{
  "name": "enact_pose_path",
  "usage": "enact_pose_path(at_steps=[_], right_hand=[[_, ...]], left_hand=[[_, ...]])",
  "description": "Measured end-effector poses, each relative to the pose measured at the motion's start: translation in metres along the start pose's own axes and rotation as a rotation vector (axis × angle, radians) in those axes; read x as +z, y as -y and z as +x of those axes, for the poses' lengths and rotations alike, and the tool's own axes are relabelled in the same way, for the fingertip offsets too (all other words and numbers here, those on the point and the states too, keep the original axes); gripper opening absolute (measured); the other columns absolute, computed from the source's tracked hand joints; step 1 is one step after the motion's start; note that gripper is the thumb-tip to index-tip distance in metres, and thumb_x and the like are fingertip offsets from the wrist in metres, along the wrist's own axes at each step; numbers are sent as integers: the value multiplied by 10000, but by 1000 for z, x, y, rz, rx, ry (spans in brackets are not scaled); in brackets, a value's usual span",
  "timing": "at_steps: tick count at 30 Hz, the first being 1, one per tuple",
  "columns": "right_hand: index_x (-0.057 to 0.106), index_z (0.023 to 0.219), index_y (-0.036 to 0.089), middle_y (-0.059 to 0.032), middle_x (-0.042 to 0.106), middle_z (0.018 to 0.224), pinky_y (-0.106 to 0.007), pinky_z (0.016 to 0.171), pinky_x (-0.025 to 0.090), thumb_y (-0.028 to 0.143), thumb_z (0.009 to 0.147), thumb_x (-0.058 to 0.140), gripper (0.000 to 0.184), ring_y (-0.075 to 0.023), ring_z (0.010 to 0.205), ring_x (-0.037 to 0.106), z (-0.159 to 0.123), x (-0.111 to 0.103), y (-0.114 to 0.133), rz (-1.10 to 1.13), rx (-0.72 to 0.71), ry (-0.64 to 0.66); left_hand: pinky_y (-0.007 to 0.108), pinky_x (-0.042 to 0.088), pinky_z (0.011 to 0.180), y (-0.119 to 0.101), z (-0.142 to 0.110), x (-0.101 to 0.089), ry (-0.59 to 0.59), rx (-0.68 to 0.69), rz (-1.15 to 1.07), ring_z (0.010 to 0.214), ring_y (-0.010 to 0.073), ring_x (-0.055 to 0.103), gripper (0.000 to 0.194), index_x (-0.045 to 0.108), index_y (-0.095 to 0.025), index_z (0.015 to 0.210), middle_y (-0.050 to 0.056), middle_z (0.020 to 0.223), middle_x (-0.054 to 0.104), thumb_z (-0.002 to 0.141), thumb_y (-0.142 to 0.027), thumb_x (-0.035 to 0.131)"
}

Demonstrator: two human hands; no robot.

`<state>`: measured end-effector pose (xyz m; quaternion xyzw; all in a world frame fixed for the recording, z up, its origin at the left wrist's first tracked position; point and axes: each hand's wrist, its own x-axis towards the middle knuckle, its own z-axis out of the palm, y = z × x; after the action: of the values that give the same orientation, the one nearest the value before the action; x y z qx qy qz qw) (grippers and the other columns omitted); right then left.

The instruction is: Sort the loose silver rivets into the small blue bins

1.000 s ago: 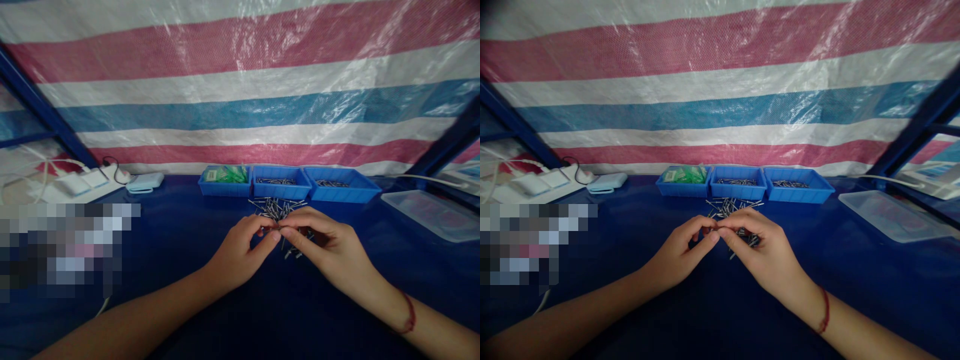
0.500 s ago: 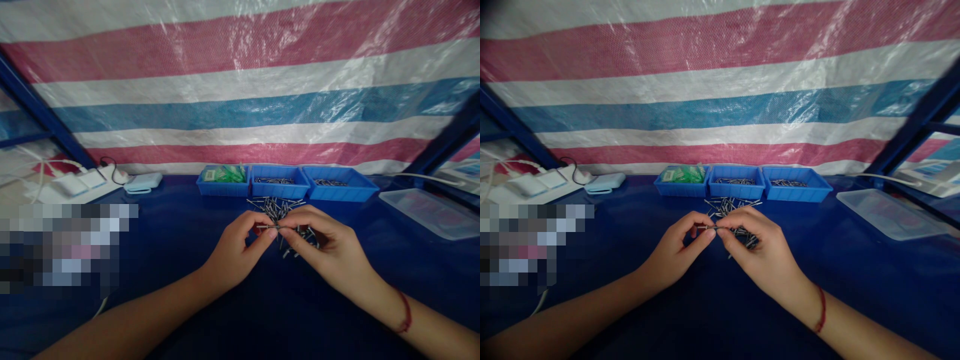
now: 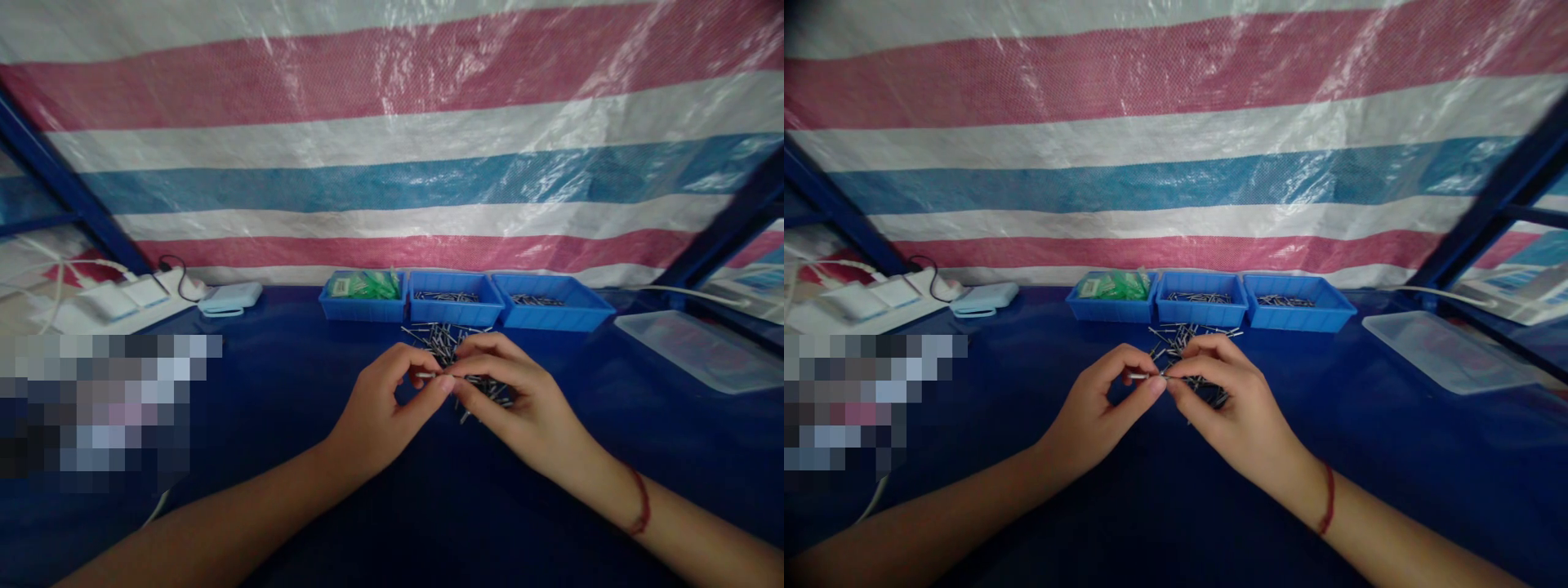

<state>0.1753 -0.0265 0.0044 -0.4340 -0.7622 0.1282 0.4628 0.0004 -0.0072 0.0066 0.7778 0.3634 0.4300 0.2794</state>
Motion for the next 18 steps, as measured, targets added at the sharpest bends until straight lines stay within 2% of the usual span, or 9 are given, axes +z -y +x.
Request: enact_pose_path(at_steps=[2, 5, 8, 10, 12, 14, 16, 18], right_hand=[[675, 843, 246, -49, 597, 942, -344, 775, 504, 260, 829, 580, 97, -187, 899, 597, 3, -4, -4, -22, -5, -15], [662, 796, 234, -53, 610, 916, -354, 746, 498, 297, 821, 581, 105, -208, 898, 598, 14, -22, -20, -154, 41, -164], [639, 724, 219, -73, 628, 865, -350, 647, 488, 346, 813, 566, 171, -229, 827, 601, 26, -48, -46, -388, 189, -378], [637, 720, 202, -108, 624, 846, -382, 696, 476, 357, 814, 550, 202, -243, 800, 593, 31, -62, -65, -516, 288, -461], [649, 749, 175, -155, 608, 888, -438, 787, 443, 371, 798, 560, 220, -282, 849, 578, 33, -68, -81, -591, 340, -480], [656, 852, 139, -206, 573, 982, -506, 857, 392, 400, 771, 585, 282, -354, 986, 530, 32, -68, -92, -631, 368, -472], [623, 991, 124, -232, 518, 1090, -561, 891, 350, 436, 764, 589, 388, -403, 1108, 449, 29, -62, -94, -662, 365, -453], [577, 1070, 147, -219, 471, 1162, -581, 907, 335, 458, 780, 565, 426, -402, 1157, 410, 27, -54, -89, -685, 312, -433]], left_hand=[[249, 441, 643, 1, 0, 1, -8, -40, 2, 689, 123, 537, 84, 551, -193, 856, -10, 752, 601, 815, -263, 574], [247, 436, 624, 3, 2, 1, -28, -69, 28, 687, 124, 544, 148, 542, -198, 947, -13, 756, 601, 826, -282, 560], [256, 431, 641, 6, 5, -2, -12, -62, 109, 697, 123, 556, 123, 559, -196, 952, -9, 781, 611, 853, -256, 520], [275, 428, 676, 9, 8, -5, 20, -58, 200, 717, 129, 567, 99, 580, -194, 917, -6, 803, 625, 854, -219, 508], [307, 422, 712, 13, 9, -7, 79, -57, 317, 756, 149, 582, 99, 603, -197, 889, -1, 818, 641, 847, -214, 514], [352, 408, 745, 18, 10, -8, 157, -50, 452, 818, 189, 592, 119, 625, -206, 887, 9, 847, 657, 841, -273, 539], [393, 389, 769, 21, 10, -7, 217, -35, 571, 871, 227, 593, 187, 639, -211, 911, 24, 891, 662, 837, -359, 551], [410, 375, 776, 23, 9, -6, 253, -23, 651, 896, 244, 591, 233, 643, -213, 928, 32, 927, 657, 853, -401, 527]])
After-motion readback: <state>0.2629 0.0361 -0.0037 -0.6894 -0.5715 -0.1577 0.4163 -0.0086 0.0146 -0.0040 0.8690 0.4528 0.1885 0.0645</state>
